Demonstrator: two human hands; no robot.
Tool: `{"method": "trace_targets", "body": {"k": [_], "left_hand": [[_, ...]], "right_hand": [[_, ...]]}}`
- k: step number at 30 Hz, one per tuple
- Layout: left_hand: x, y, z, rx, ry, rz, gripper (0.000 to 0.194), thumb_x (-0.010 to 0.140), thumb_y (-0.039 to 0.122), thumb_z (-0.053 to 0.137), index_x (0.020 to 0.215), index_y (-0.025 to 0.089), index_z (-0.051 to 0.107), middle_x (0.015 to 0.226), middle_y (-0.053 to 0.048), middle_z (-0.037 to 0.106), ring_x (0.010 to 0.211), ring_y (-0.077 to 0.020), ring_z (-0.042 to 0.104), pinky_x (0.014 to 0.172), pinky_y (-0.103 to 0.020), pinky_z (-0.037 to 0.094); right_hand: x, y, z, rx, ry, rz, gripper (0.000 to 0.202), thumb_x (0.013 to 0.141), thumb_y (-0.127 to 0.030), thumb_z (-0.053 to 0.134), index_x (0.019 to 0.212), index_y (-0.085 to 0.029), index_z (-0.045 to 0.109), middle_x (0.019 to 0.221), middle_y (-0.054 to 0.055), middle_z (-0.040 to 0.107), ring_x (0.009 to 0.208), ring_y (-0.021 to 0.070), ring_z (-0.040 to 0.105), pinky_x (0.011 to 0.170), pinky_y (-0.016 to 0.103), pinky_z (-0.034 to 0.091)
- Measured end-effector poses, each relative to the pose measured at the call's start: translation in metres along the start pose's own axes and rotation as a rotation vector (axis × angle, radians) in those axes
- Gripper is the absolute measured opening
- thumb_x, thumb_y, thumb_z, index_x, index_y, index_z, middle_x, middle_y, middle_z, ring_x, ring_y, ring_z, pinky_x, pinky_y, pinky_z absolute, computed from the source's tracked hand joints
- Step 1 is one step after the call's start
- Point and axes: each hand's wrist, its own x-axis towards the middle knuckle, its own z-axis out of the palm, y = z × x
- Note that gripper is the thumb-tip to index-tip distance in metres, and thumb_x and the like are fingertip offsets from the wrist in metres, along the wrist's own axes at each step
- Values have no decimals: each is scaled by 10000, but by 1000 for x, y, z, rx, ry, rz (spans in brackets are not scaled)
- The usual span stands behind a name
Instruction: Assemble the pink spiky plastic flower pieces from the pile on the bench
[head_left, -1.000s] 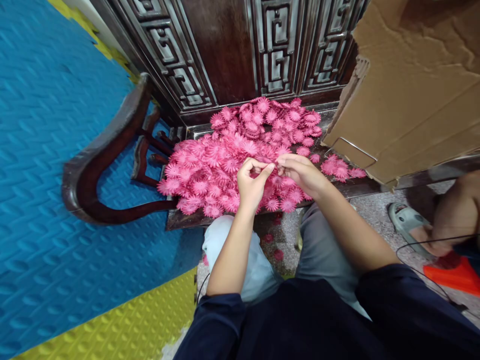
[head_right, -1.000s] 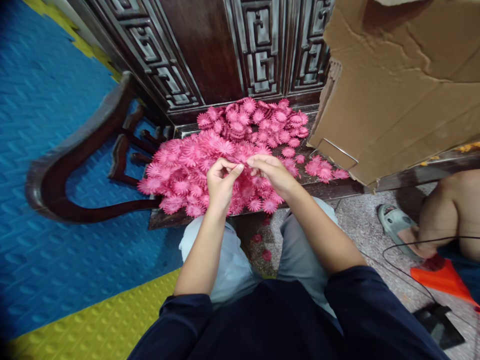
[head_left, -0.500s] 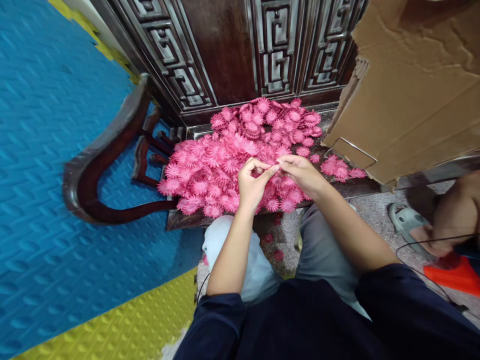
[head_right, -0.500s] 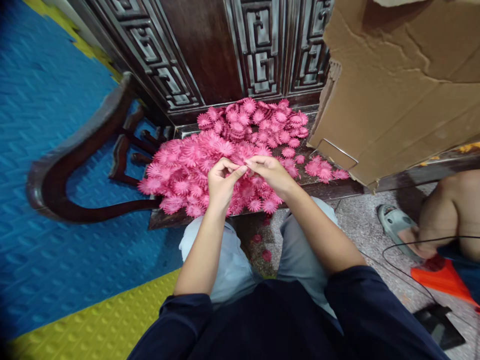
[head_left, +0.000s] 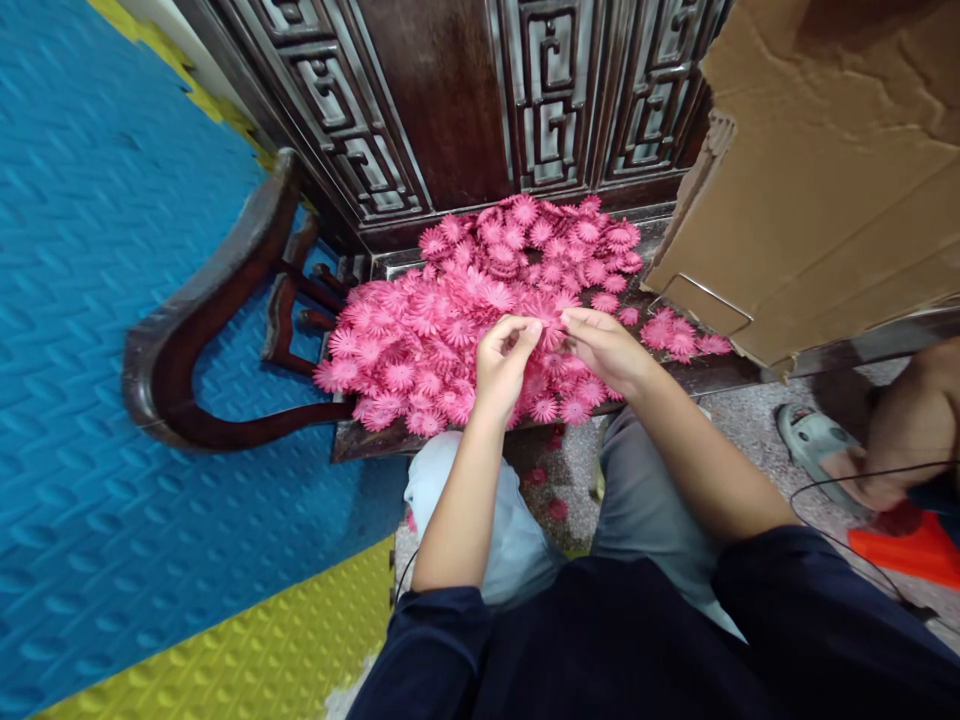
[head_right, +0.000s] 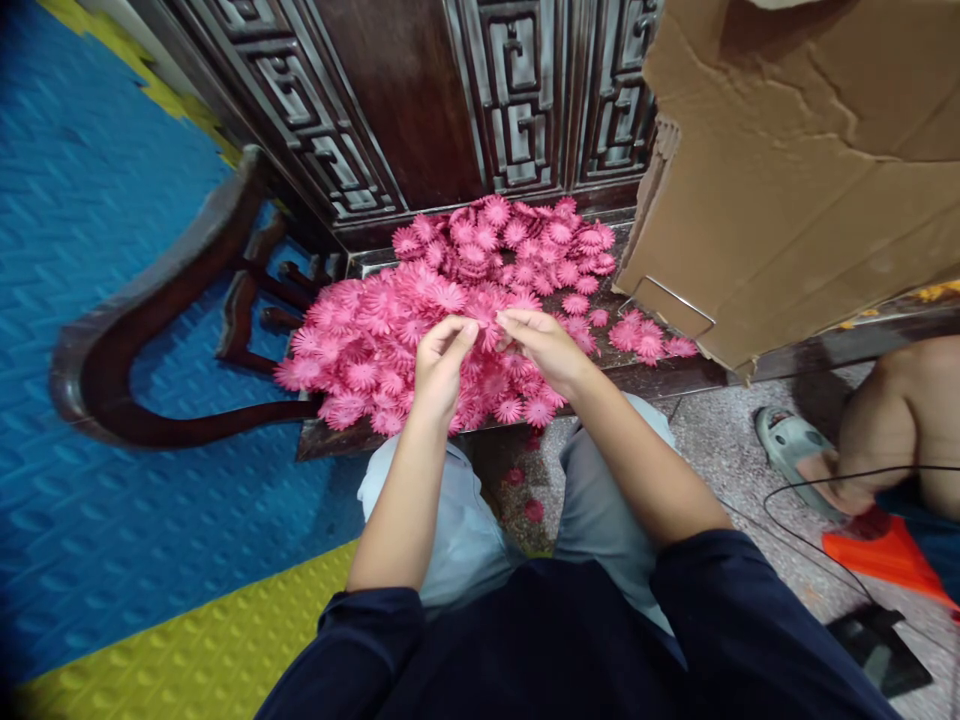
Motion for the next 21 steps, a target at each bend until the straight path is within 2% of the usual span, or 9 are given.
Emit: {"method": "trace_targets", "body": {"k": [3, 6, 11, 16, 21], "left_hand": [[-1, 4, 1, 204, 77, 94, 184, 778, 365, 617, 721, 193, 643, 715, 0, 559, 694, -114, 508, 695, -245, 402], [-2, 6, 2, 351, 100, 166, 168, 792, 334, 600, 708, 191, 627, 707, -4, 556, 697, -123, 501, 693, -250, 399], [-2, 5, 0, 387, 145, 217, 157, 828, 290, 548, 717, 188, 591, 716, -6, 538, 703, -123, 493, 690, -247, 386], [-2, 5, -1, 472, 130, 261, 128, 824, 229, 531, 713, 190, 582, 703, -7, 524, 697, -134, 480, 693, -265, 377], [-5, 6, 2, 597, 106, 250, 107, 805, 243, 559, 716, 197, 595, 712, -11, 531, 734, -153, 488, 728, -288, 363]], "right_hand": [[-2, -3, 5, -106, 21, -4, 307, 664, -498, 693, 703, -198, 642, 625, -22, 572, 612, 104, 509, 627, 252, 410], [-3, -5, 9, -172, 85, -29, 304, 600, -464, 745, 721, -199, 658, 660, -23, 599, 637, 103, 515, 676, 257, 421], [1, -4, 7, -205, 171, -27, 262, 602, -434, 741, 637, -188, 657, 638, -12, 611, 608, 101, 507, 670, 265, 430], [-1, -5, 6, -197, 120, -65, 243, 630, -418, 727, 706, -195, 669, 706, -5, 632, 661, 103, 536, 710, 268, 433], [-2, -3, 12, -201, 135, -61, 258, 577, -373, 772, 708, -199, 634, 735, -16, 618, 713, 111, 555, 745, 274, 432]]}}
